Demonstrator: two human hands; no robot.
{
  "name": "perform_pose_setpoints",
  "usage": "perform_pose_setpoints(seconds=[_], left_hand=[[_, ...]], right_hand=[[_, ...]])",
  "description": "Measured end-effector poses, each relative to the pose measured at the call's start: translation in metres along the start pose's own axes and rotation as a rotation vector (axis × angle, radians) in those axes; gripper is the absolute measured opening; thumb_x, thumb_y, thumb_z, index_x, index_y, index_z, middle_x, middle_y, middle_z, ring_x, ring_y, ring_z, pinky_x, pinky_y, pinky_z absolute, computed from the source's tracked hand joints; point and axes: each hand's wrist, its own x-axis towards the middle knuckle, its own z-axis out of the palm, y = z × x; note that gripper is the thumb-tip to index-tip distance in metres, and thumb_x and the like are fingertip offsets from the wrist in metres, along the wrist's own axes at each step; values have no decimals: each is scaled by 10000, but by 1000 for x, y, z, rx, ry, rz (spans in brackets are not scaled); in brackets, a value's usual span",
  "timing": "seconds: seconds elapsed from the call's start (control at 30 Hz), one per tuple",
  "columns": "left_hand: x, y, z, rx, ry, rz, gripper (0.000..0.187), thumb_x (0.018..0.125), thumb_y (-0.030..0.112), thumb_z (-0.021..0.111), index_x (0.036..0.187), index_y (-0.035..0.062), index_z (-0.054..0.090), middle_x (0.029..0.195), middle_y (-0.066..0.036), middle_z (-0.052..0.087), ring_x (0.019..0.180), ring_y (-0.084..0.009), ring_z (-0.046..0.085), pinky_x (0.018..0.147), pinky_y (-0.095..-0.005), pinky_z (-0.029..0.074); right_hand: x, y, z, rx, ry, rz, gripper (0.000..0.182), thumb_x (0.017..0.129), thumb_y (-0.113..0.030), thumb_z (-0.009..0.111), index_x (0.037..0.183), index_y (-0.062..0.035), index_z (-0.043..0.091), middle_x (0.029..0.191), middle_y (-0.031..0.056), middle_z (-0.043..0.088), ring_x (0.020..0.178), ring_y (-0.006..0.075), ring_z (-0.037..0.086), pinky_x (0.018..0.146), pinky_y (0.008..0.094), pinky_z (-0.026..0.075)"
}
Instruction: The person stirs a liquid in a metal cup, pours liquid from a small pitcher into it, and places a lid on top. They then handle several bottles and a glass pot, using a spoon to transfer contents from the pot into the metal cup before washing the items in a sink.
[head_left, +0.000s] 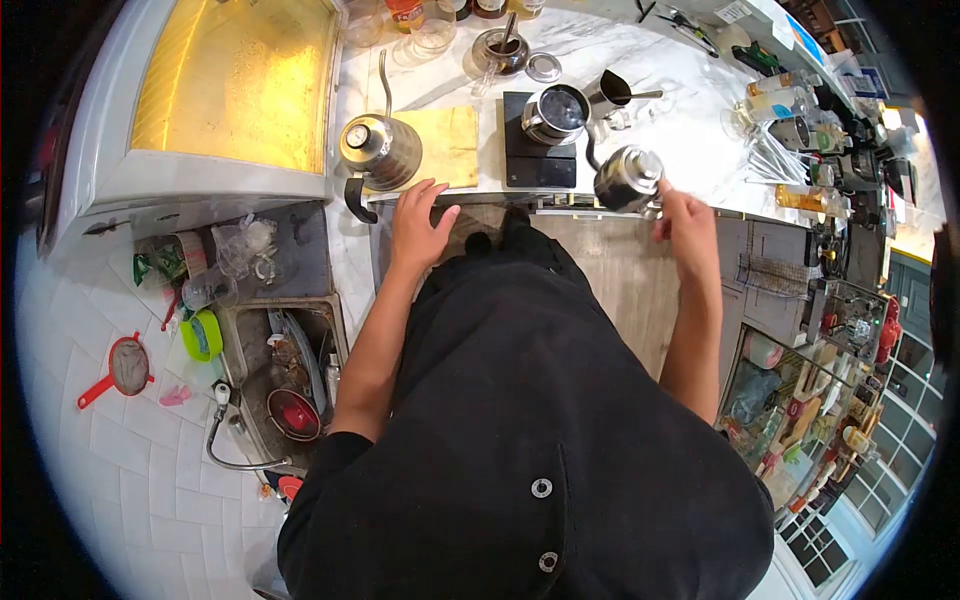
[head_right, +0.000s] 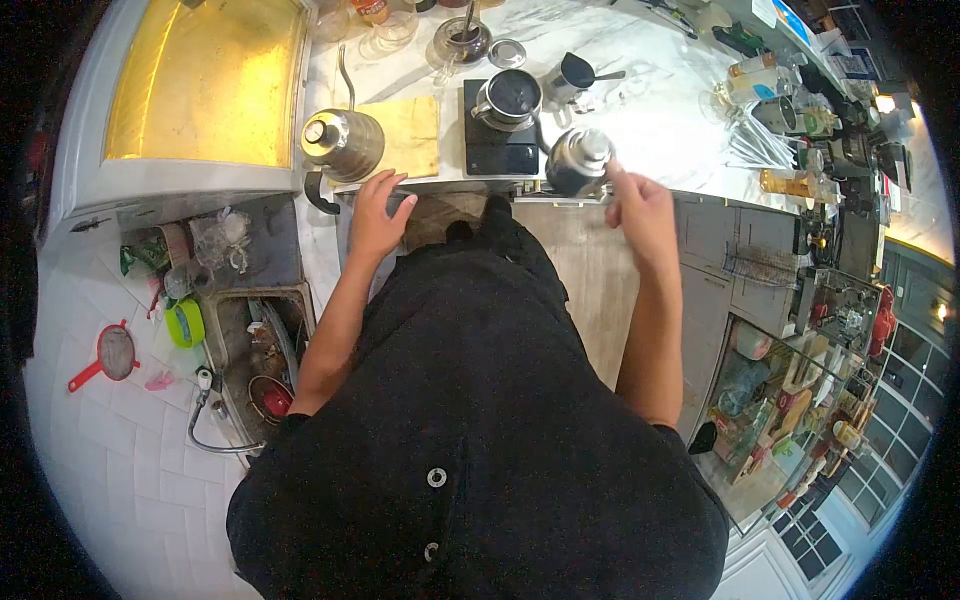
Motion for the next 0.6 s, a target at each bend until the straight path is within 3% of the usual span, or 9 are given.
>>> perform_pose_setpoints(seconds=[0.13,0.2,0.33,0.6], left_hand=[[-17,21,-36,-173,6,-149,391,928,222,757,1278,60,695,1286,-165,674,1214,-363,629,1060,-428,486],[-29,26,-48,-221,15,-200,370,929,206,756,1256,43,703,1255,-164,691,1175,-356,659,1033,-417,511],[-58,28,-62,-268,56,-317,352,940,174,744,1258,27,703,1207,-166,709,1154,-316,678,1010,-396,516],[-98,26,-68,-293,115,-433,358,949,170,732,1278,33,701,1201,-162,716,1140,-299,680,1008,-399,513]], right_hand=[[-16,43,16,200,-223,78,362,1052,-341,640,832,-58,691,655,29,635,600,130,637,600,282,504],[-22,54,35,221,-281,98,434,1069,-304,625,701,-96,530,690,26,573,638,178,638,617,322,503],[-11,64,83,152,-484,38,382,1081,-277,592,765,-61,587,703,23,566,689,176,656,667,326,528],[41,59,211,251,-565,48,358,1105,-325,550,897,-47,635,739,17,599,716,151,682,685,296,556]])
